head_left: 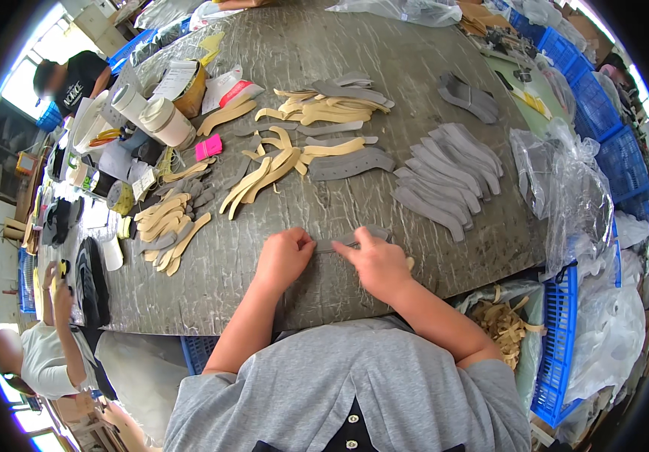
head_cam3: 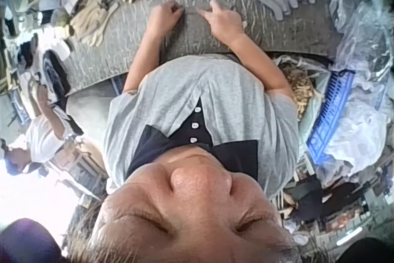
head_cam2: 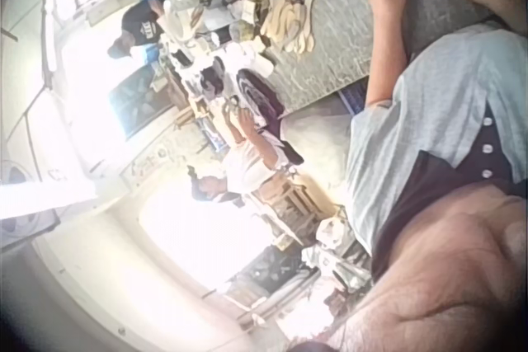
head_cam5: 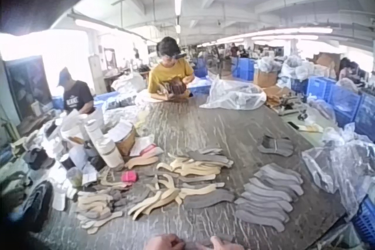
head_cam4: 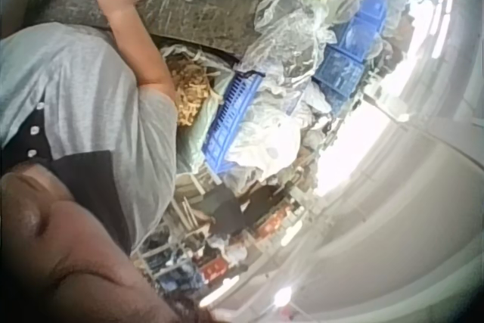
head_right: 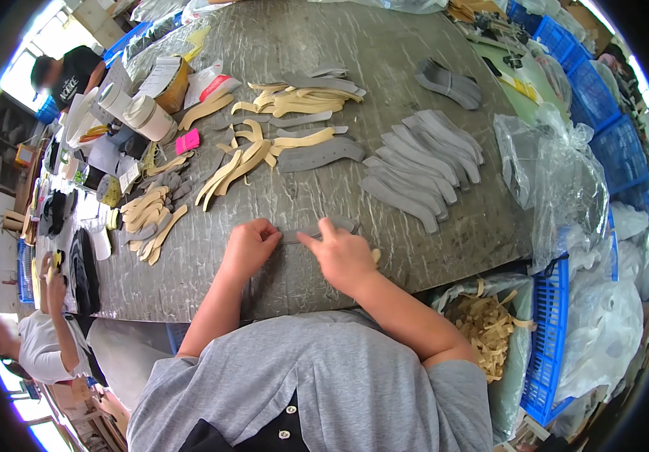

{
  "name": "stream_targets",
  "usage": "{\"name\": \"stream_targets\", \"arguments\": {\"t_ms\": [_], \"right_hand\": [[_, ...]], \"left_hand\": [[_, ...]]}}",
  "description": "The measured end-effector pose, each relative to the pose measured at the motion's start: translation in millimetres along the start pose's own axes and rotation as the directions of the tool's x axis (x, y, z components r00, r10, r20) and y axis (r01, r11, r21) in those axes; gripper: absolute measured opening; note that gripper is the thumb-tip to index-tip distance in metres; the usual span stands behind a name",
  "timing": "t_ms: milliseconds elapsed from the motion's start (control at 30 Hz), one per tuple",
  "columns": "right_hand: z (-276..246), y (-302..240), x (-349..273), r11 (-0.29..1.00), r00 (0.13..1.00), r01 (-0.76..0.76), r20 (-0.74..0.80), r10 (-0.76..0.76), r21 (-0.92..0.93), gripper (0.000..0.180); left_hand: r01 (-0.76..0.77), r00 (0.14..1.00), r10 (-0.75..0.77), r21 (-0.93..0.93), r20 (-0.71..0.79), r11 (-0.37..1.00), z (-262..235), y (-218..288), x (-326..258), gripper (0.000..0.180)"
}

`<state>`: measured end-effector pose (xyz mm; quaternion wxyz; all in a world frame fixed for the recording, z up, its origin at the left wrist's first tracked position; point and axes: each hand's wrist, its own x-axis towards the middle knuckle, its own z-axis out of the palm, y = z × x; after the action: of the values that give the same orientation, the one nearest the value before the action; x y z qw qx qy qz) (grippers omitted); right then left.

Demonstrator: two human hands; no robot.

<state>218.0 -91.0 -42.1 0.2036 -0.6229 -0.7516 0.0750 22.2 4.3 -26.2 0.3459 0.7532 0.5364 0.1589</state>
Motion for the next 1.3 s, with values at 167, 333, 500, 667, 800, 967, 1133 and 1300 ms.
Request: {"name": "stream_targets", "arguments": {"t_ms": [167,333,500,667,800,967,1133,1300], "right_hand": [[-13.9,20.6,-17.3,0.974,0.974,-0.225,-0.035,0.225,-0.014,0.033],[-26.1,23.1,-6.5,0.931,0.936,-0.257,-0.173,0.307,0.259,0.029],[-45.7,58.6,-13.1,0.885,0.922,-0.268,-0.165,0.350,0.381,0.029],[-80.5,93.4,-14.5,0.834,0.745,-0.551,-0.443,0.498,0.011,0.029],[-52.7,57.2,47.1,0.973,0.934,-0.229,-0.290,0.208,-0.038,0.032],[7.9,77.6,127.1,0.976,0.977,-0.129,-0.194,0.095,-0.175,0.038],[13.5,28.2,112.2,0.971,0.994,-0.090,0.035,0.100,-0.220,0.042],[11.7,-10.9,58.7,0.968,0.982,-0.085,0.145,0.122,-0.237,0.058]], "left_hand": [[-0.154,0.984,0.157,0.046,-0.088,0.987,7.5,-15.2,-1.0,0.013],[-0.059,0.996,0.035,-0.305,-0.082,0.950,7.9,2.5,-6.8,0.006],[0.001,1.000,-0.015,-0.601,-0.020,0.799,0.0,18.3,-10.4,0.020],[0.035,0.994,-0.094,-0.667,-0.053,0.745,-8.8,-1.0,-6.8,0.036],[0.123,0.992,-0.098,-0.740,0.078,0.662,-9.0,11.3,-7.8,0.032],[0.047,0.998,-0.004,-0.694,0.063,0.718,-11.2,12.1,-16.2,0.030],[0.107,0.992,-0.124,-0.705,0.027,0.701,-30.2,-16.8,-31.3,0.027],[0.104,0.992,-0.124,-0.748,0.028,0.656,-30.3,-27.8,-31.8,0.036]]}}
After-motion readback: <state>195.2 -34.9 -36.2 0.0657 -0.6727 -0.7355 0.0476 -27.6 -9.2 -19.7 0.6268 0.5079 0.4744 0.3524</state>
